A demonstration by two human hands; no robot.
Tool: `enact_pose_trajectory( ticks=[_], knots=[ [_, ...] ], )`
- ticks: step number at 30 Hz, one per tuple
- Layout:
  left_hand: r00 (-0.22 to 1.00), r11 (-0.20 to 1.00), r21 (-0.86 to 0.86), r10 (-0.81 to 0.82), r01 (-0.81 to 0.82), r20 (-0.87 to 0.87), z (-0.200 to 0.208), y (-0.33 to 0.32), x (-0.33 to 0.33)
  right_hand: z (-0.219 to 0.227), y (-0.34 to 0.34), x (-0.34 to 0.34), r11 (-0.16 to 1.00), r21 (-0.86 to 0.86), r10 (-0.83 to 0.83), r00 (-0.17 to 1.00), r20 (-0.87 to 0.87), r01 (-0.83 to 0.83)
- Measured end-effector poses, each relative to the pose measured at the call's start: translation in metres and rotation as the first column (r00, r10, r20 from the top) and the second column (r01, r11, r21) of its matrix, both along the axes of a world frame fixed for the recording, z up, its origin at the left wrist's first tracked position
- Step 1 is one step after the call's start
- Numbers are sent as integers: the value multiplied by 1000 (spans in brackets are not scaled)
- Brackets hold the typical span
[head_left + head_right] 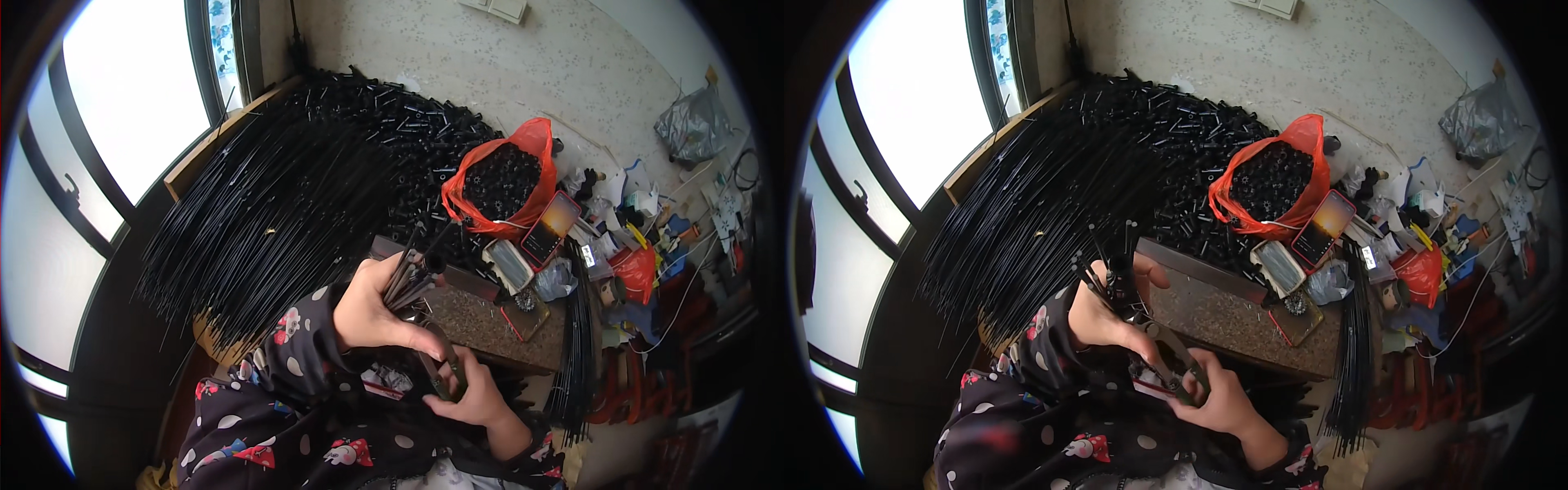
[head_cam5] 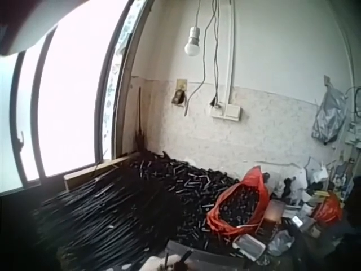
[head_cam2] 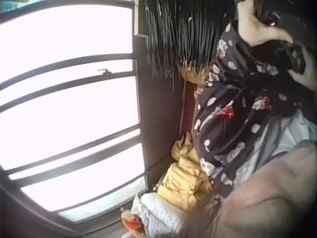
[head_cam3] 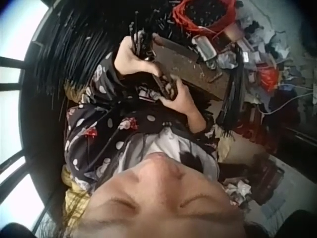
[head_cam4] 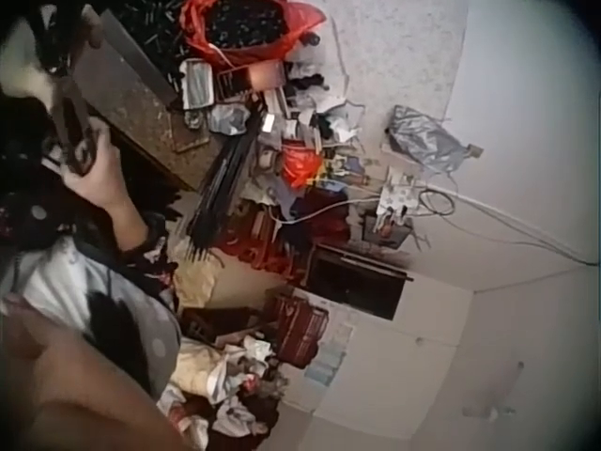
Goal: Cutting black wires and assembling them into plastic components at a workbench.
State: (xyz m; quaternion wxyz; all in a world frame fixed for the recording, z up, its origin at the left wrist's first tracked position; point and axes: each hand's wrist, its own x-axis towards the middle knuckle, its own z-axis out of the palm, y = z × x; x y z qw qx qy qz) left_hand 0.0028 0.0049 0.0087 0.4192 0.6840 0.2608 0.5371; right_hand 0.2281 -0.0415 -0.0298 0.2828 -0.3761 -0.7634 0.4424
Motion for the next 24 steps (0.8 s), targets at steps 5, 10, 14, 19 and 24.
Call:
enact_pose_trajectory(
  ticks=[5, 10, 14, 19, 24],
  knots=[
    [994, 998, -64, -5, 12, 107, -4, -3, -9, 23, -1, 7, 853, 510, -156, 987, 44, 112],
    [984, 994, 43, -109, 104, 140, -11, 9, 6, -33, -7, 3, 198, -614, 21, 629, -777, -764],
    [999, 999, 49, -25, 23, 45, -4, 2, -4, 1, 1, -5, 996, 66, -61, 998, 8, 61],
    [990, 995, -80, -44, 55, 135, 3, 4, -5, 2, -8, -4, 837, 536, -240, 954, 179, 110],
    [993, 999, -41, -20, 16, -119, 11, 5, -7, -12, -2, 6, 837, -456, 217, 948, -232, -303]
  ],
)
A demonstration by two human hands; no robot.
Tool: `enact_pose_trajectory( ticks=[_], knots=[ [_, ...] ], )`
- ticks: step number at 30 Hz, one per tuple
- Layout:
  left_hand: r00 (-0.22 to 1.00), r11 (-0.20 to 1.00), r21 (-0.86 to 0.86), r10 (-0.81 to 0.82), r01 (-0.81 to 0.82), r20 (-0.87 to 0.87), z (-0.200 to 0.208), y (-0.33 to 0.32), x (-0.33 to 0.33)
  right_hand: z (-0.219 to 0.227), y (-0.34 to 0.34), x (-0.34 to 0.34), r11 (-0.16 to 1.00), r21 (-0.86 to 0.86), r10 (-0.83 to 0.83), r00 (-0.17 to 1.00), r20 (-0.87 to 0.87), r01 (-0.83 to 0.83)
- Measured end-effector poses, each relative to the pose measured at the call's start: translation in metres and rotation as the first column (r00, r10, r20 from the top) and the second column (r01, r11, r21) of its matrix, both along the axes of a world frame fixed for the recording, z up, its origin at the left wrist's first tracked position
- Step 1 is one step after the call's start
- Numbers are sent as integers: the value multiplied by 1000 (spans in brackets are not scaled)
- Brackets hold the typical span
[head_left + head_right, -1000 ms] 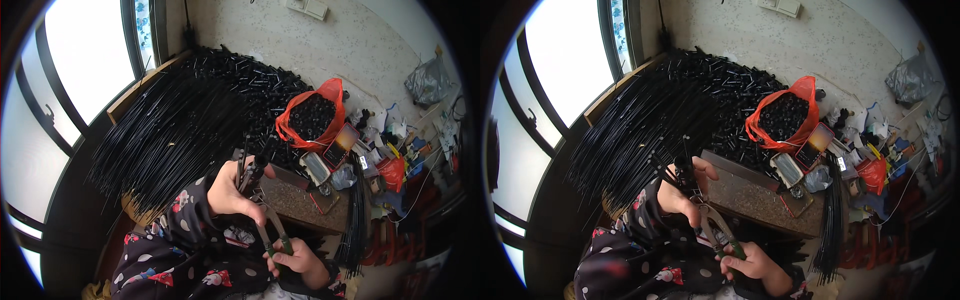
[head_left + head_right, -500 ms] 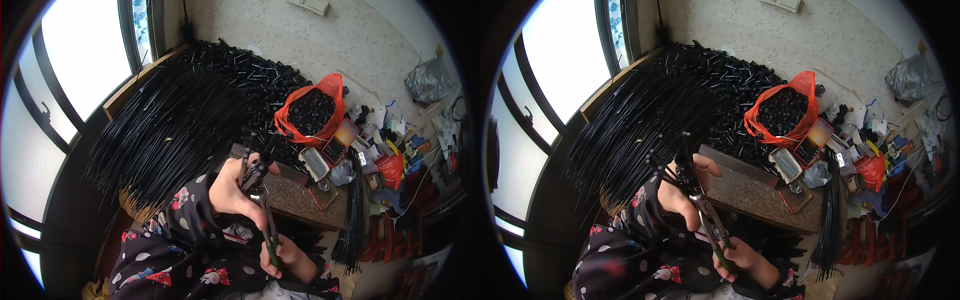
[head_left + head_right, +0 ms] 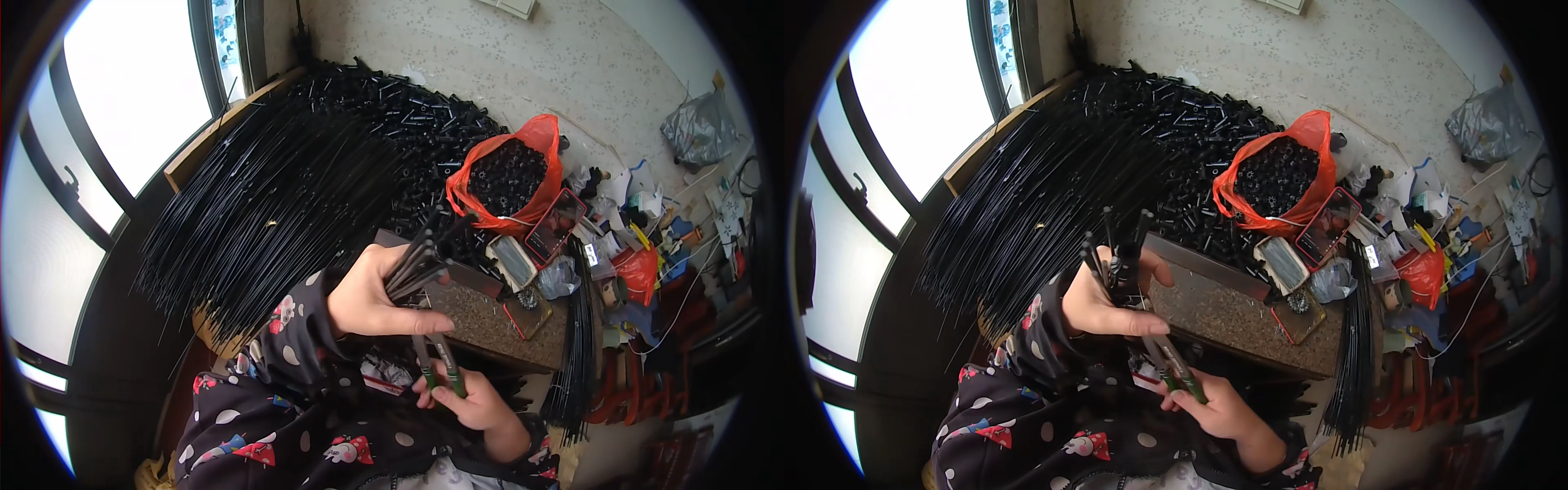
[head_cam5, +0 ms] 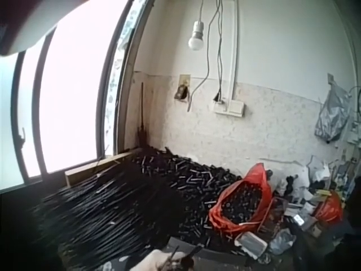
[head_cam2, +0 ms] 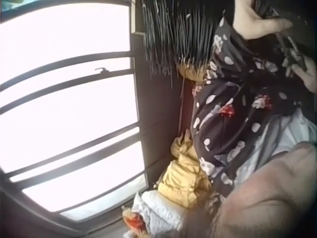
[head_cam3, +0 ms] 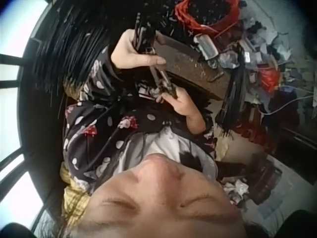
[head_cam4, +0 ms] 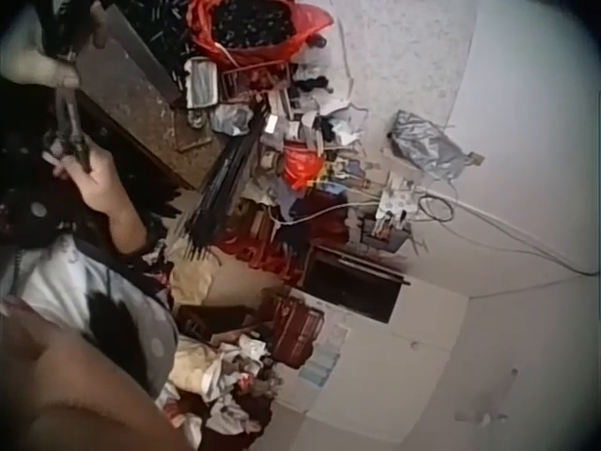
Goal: Cutting black wires and assembling them into plastic components at a workbench.
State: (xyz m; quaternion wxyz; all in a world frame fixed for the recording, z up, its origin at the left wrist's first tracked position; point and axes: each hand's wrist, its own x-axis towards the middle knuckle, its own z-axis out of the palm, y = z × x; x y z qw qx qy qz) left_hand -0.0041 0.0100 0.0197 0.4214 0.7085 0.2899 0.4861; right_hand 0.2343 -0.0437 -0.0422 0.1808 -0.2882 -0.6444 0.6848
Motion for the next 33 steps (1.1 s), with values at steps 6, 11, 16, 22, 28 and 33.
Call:
enact_pose_trajectory(
  ticks=[6, 11, 16, 22, 28, 33],
  knots=[
    [998, 998, -55, 11, -8, 65, -1, 0, 7, 2, -3, 1, 980, -196, -60, 985, -161, 27],
    [956, 979, -187, 134, -86, 262, -12, -9, 24, -15, -22, -23, 964, -30, -265, 964, -16, 264],
    [973, 981, -168, 127, -94, 195, -5, -16, 15, -6, -10, -30, 651, 641, -529, 848, 1, 406],
    [935, 960, -113, 277, -258, 223, -21, -21, 30, -10, -28, -29, 727, 557, -515, 856, 55, 401],
    [916, 998, -9, 65, -67, 396, -31, -10, 11, 7, -9, -3, 852, 268, -441, 892, -93, 449],
    [898, 979, -119, -102, 168, 428, -26, -13, 5, 4, 3, 21, 878, -22, -469, 851, -236, 477]
  ],
)
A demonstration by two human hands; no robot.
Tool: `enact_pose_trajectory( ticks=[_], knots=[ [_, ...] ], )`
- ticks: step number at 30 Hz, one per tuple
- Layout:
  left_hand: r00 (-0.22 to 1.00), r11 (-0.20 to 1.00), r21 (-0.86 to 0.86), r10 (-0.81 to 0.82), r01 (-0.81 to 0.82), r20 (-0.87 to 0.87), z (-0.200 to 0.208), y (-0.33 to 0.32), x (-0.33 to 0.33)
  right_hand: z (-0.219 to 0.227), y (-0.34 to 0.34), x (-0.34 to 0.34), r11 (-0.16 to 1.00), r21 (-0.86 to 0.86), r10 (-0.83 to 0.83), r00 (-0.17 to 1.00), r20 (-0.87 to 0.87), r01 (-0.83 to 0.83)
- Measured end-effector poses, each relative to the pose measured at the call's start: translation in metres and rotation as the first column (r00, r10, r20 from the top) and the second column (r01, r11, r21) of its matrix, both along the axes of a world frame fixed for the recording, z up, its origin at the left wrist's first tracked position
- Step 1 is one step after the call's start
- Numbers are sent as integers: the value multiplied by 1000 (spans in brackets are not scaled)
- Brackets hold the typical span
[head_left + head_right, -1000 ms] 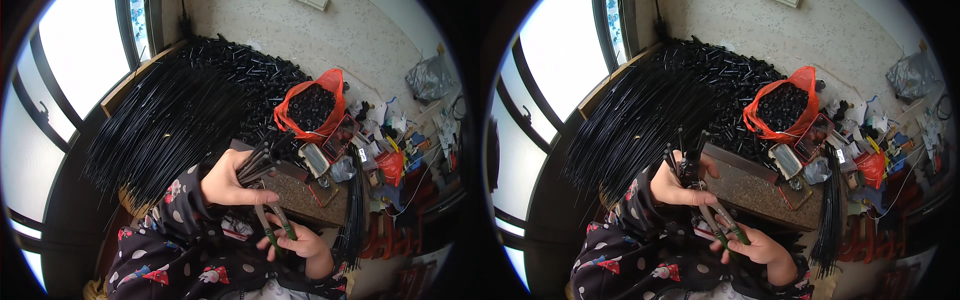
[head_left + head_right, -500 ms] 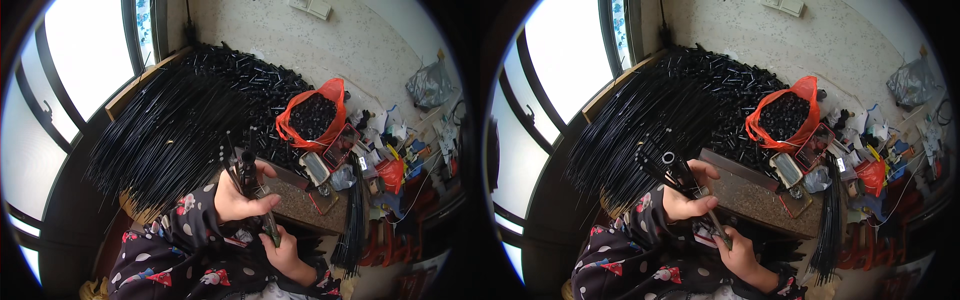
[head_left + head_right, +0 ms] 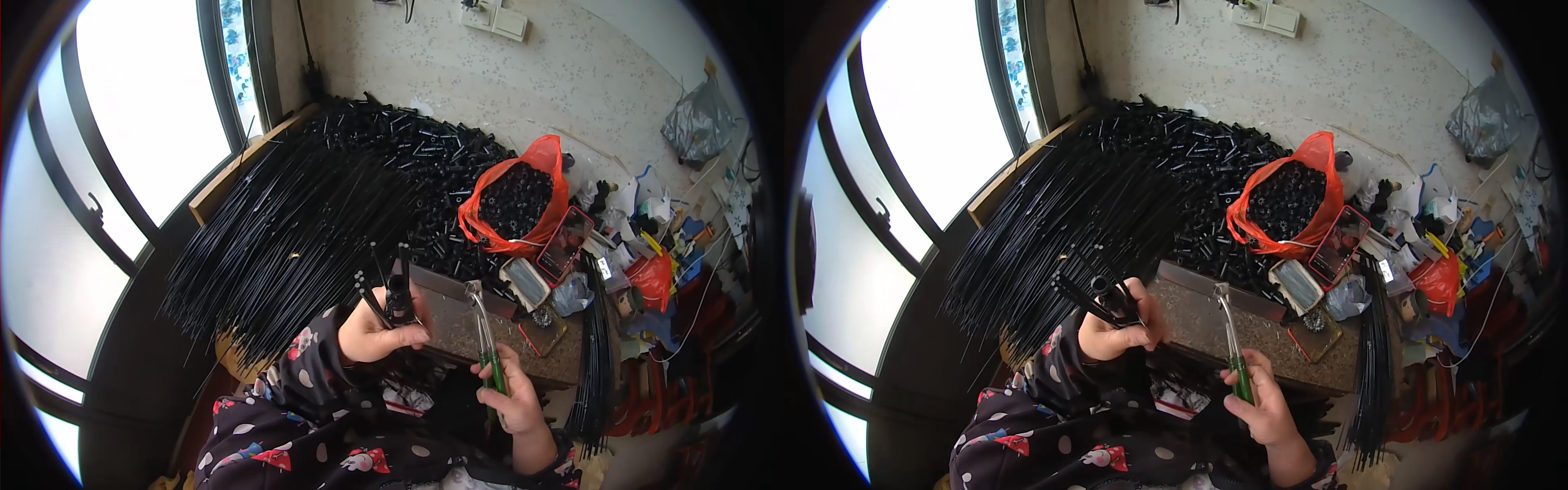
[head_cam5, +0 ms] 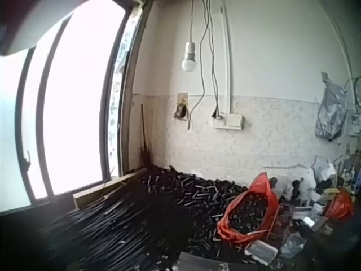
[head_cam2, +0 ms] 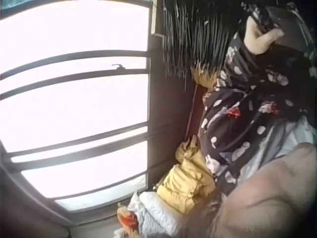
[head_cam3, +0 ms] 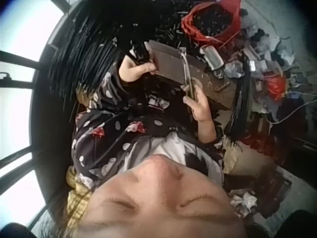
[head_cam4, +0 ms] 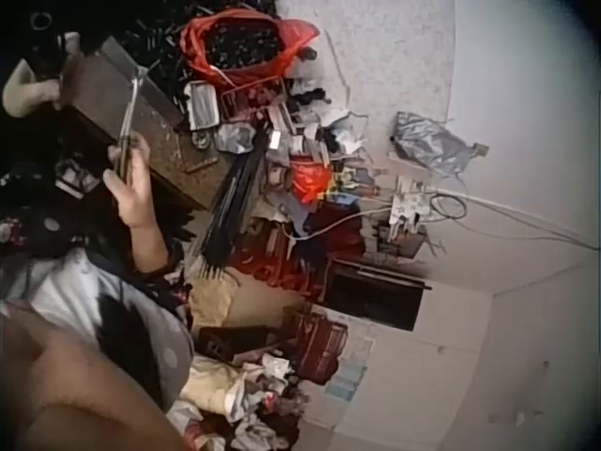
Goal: Cutting black wires and assembling them into plastic components at a workbench.
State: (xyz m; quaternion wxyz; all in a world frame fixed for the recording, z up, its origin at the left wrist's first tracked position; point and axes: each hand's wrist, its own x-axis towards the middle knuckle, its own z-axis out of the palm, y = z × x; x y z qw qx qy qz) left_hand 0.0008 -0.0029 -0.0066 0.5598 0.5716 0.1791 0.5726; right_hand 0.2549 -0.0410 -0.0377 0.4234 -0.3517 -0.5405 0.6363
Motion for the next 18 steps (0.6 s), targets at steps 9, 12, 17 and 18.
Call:
enact_pose_trajectory(
  ticks=[9, 12, 17, 18],
  knots=[
    [993, 991, -68, 119, -118, 10, -21, -2, 7, 60, 12, -1, 276, 851, -669, 546, 504, -447],
    [997, 998, -2, 70, -70, 34, -25, 3, 8, 63, 14, 1, 443, 836, -496, 687, 530, -325],
    [987, 987, 133, 110, -95, -114, -19, -2, 33, 32, 20, -39, 879, 476, -47, 999, 14, 34],
    [990, 989, 85, 126, -121, -57, -17, -5, 38, 29, 23, -47, 874, 481, -47, 998, -42, 62]
  ],
)
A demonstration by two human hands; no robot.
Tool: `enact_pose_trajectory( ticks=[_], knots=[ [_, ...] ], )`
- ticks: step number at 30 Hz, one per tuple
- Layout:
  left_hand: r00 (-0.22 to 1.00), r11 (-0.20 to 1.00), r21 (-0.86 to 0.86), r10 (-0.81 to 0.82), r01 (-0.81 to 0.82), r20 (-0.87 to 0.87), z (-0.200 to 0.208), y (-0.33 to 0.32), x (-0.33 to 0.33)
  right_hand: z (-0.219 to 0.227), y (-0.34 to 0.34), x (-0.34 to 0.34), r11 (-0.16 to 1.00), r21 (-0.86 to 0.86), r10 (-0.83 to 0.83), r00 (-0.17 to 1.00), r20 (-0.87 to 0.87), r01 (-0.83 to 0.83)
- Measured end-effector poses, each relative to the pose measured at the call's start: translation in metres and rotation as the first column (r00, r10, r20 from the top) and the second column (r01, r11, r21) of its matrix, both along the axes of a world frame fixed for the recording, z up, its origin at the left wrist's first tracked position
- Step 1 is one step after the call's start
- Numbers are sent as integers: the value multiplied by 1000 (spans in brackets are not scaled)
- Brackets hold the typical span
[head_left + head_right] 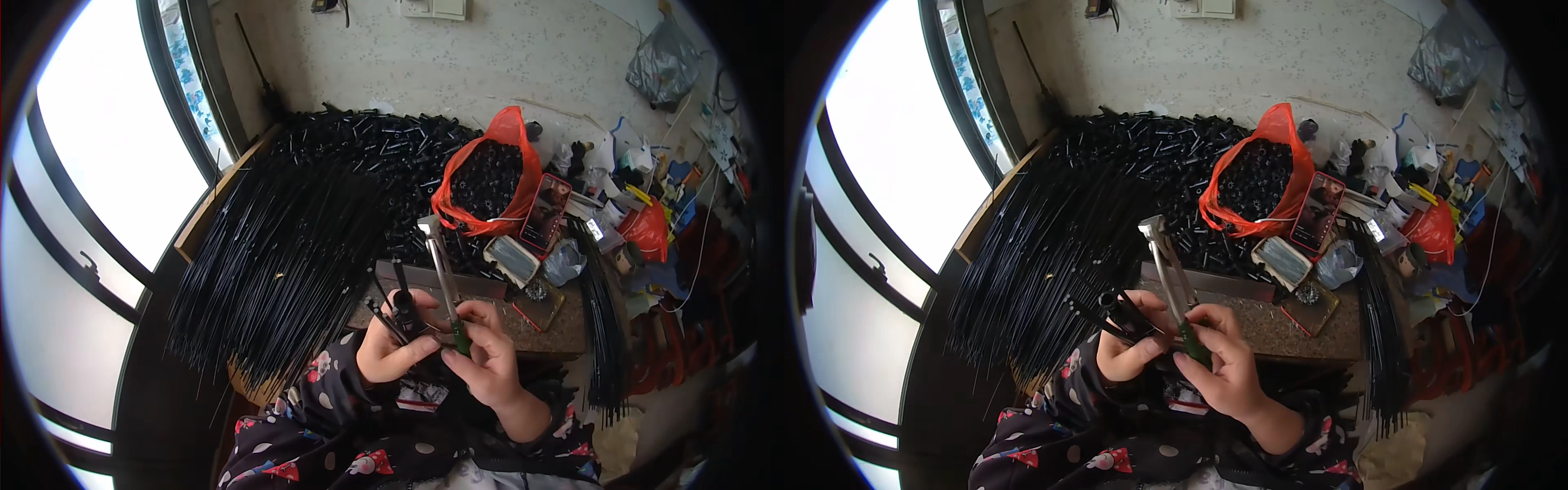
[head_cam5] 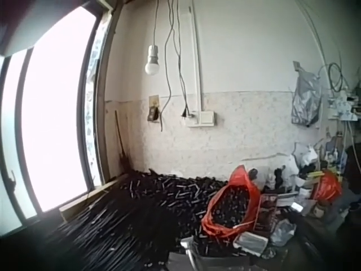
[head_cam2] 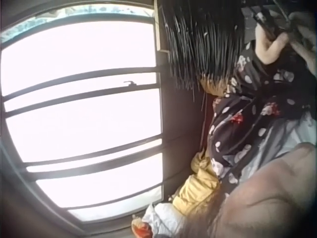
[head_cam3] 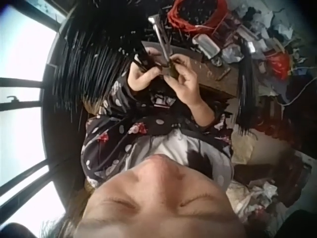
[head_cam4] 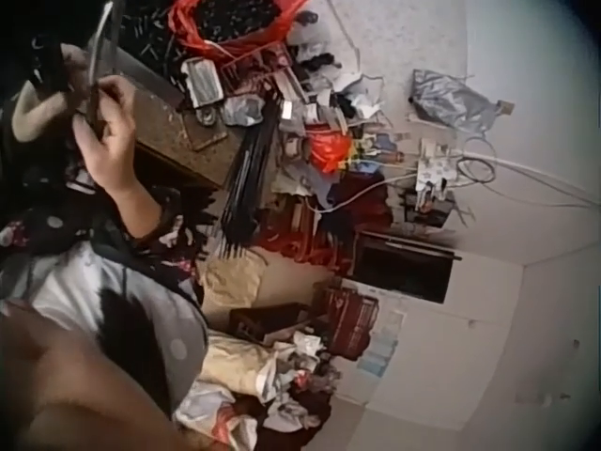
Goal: Cutting black wires and assembling them into plastic components at a workbench.
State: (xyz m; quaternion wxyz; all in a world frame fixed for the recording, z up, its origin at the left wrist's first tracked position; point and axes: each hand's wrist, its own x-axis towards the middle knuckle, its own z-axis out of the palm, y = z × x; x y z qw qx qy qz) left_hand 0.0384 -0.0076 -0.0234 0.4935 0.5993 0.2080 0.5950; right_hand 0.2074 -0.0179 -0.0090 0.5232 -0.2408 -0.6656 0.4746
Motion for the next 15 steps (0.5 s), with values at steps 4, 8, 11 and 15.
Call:
enact_pose_trajectory(
  ticks=[4, 8, 11, 15],
  knots=[
    [997, 997, -73, -26, 31, 76, 5, -6, -2, -2, 7, -12, 1000, 12, 14, 993, -119, -13],
    [998, 999, -40, -24, 22, -59, 3, -4, 0, -3, 7, -11, 999, -16, 44, 997, -56, -45],
    [998, 998, -55, -15, 12, -63, 4, -5, 3, -1, 8, -12, 994, -81, 67, 989, -132, -78],
    [967, 982, -69, 158, -175, -201, 1, -8, 5, 2, 7, -12, 995, -83, 48, 988, -150, -61]
  ],
)
